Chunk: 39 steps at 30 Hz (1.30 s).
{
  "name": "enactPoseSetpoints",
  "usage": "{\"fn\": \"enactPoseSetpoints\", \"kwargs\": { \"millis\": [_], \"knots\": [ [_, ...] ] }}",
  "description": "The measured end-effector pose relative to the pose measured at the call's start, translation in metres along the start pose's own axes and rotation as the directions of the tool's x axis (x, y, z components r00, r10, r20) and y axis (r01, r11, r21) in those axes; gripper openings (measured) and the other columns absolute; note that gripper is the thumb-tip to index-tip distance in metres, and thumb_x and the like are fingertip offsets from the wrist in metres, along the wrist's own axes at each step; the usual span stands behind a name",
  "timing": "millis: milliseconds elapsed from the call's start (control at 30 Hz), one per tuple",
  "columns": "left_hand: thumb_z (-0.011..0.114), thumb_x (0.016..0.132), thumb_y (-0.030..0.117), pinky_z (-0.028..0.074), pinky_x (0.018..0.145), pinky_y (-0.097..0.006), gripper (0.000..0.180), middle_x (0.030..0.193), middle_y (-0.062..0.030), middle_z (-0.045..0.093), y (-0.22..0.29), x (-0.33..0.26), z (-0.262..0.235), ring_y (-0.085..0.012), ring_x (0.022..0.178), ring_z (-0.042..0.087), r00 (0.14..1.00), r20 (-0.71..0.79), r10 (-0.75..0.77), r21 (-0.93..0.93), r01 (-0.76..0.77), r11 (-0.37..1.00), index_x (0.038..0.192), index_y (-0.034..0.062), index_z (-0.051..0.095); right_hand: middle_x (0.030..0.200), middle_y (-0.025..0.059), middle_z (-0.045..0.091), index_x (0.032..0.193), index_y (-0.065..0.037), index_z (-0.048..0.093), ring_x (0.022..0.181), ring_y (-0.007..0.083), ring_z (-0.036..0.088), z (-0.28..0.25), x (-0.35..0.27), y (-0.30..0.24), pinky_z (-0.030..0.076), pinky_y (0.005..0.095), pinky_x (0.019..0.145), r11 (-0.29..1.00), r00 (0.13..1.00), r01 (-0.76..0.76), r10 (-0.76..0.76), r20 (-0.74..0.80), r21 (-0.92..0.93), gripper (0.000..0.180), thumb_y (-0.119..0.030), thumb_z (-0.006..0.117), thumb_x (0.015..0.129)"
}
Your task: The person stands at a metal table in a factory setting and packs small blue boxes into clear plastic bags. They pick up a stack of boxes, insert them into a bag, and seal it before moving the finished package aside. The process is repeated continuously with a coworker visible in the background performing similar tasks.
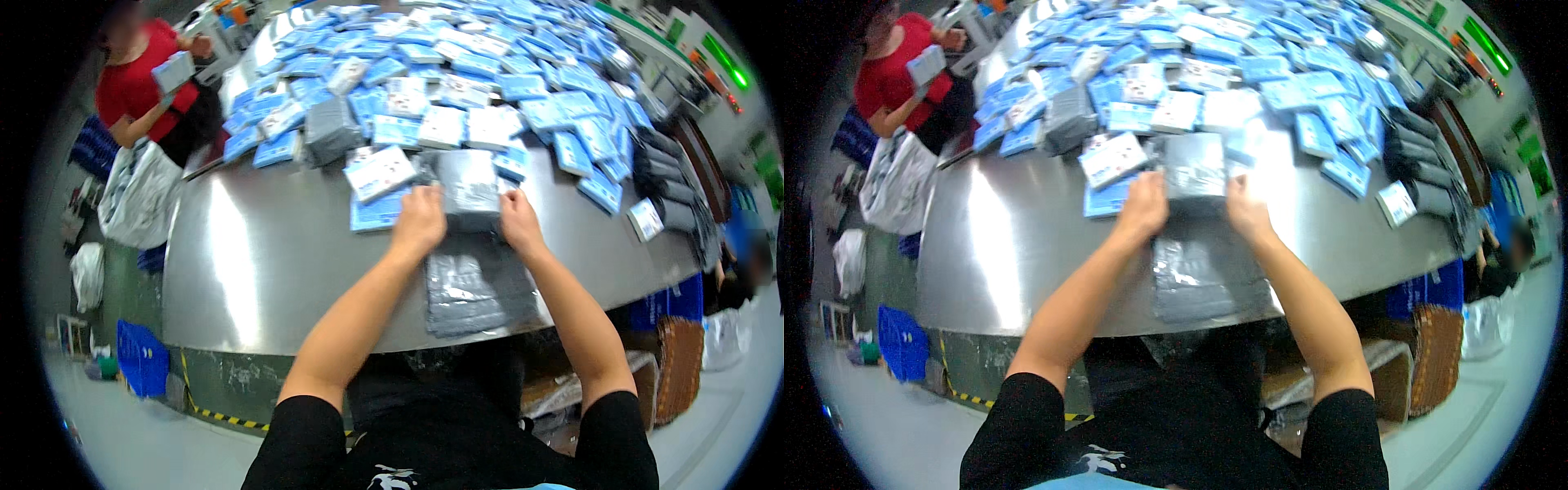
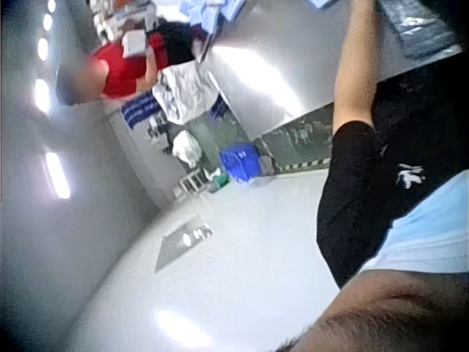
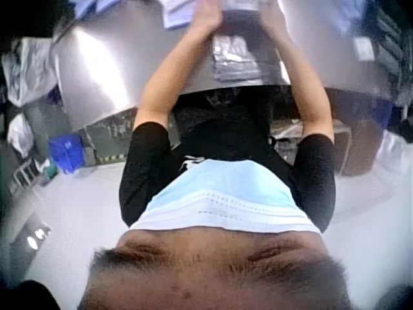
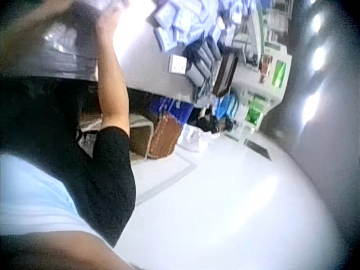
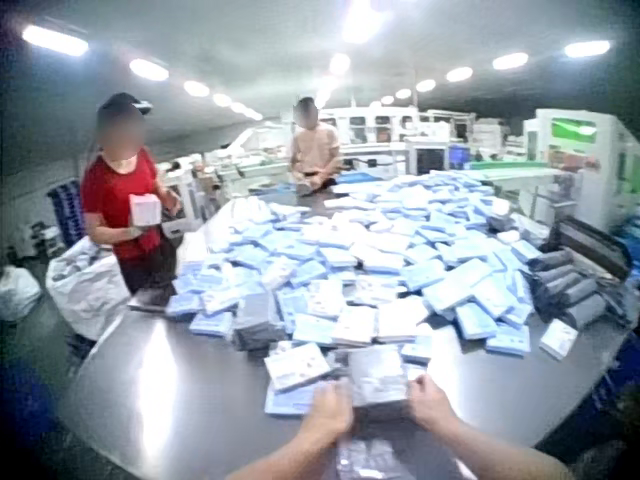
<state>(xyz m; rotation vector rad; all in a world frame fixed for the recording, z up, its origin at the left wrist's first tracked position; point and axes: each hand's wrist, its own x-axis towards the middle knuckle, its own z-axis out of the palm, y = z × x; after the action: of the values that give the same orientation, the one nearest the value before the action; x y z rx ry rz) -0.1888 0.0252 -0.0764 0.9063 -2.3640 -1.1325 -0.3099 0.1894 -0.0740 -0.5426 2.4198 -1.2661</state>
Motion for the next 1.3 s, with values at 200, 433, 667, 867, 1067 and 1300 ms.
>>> {"fn": "enactPoseSetpoints", "kwargs": {
  "millis": [200,433,667,867,1067,1300],
  "knots": [
    [0.042,0.092,0.070,0.032,0.112,-0.047,0.092,0.148,-0.0356,0.031,0.035,-0.037,0.003,-0.0481,0.136,0.036,0.987,0.162,0.010,-0.132,0.012,0.991,0.153,0.0027,0.025,0.100,0.0156,0.064,0.119,0.000,0.053,0.090,0.0251,0.062,0.010,-0.012,0.036,0.049,0.0383,0.086,0.902,0.905,0.413,-0.389,-0.174,0.127,0.031,-0.024,0.042,0.104],
    [0.070,0.089,0.026,0.041,0.103,-0.038,0.063,0.126,-0.0156,0.052,0.019,-0.070,-0.054,-0.0250,0.119,0.050,0.979,-0.134,0.151,-0.632,-0.202,0.748,0.140,0.0006,0.041,0.104,0.0228,0.065,0.109,-0.001,0.064,0.095,0.0361,0.064,0.010,-0.037,0.020,0.050,0.0439,0.084,0.916,0.915,0.383,-0.360,0.180,-0.115,0.028,-0.023,0.051,0.098],
    [0.061,0.097,0.033,0.032,0.111,-0.044,0.063,0.132,-0.0163,0.053,-0.116,-0.025,-0.207,-0.0293,0.121,0.050,0.498,-0.857,-0.134,0.068,0.367,0.928,0.140,-0.0068,0.039,0.102,0.0126,0.061,0.096,-0.007,0.063,0.091,0.0327,0.062,0.015,-0.046,0.005,0.051,0.0415,0.079,0.694,0.725,0.689,-0.657,0.209,-0.208,0.015,-0.019,0.065,0.086],
    [0.061,0.086,0.004,0.051,0.082,-0.035,0.022,0.101,-0.0092,0.066,0.017,-0.055,-0.081,-0.0230,0.093,0.065,0.956,-0.146,0.253,-0.016,-0.258,0.966,0.107,0.0061,0.067,0.103,0.0128,0.059,0.099,-0.006,0.063,0.090,0.0343,0.062,0.001,-0.039,0.011,0.051,0.0428,0.081,0.767,0.777,0.618,-0.562,0.283,-0.172,0.015,-0.016,0.062,0.088],
    [0.061,0.089,0.020,0.052,0.081,-0.046,0.023,0.099,-0.0160,0.062,0.014,-0.032,0.029,-0.0361,0.091,0.063,0.920,0.183,0.347,0.269,-0.386,0.882,0.107,0.0060,0.060,0.101,0.0222,0.069,0.108,-0.003,0.064,0.097,0.0382,0.067,-0.015,0.032,-0.017,0.052,0.0439,0.086,0.940,0.951,0.307,-0.310,0.004,-0.148,0.033,-0.029,0.060,0.089],
    [0.065,0.087,0.026,0.051,0.075,-0.046,0.024,0.095,-0.0149,0.057,0.032,-0.029,0.049,-0.0339,0.090,0.061,0.938,0.124,0.322,0.316,-0.345,0.884,0.098,0.0062,0.056,0.111,0.0207,0.068,0.116,0.003,0.062,0.102,0.0363,0.066,-0.024,0.181,-0.042,0.051,0.0427,0.086,0.931,0.981,-0.051,-0.022,-0.195,-0.361,0.066,-0.050,0.073,0.078]
  ]
}}
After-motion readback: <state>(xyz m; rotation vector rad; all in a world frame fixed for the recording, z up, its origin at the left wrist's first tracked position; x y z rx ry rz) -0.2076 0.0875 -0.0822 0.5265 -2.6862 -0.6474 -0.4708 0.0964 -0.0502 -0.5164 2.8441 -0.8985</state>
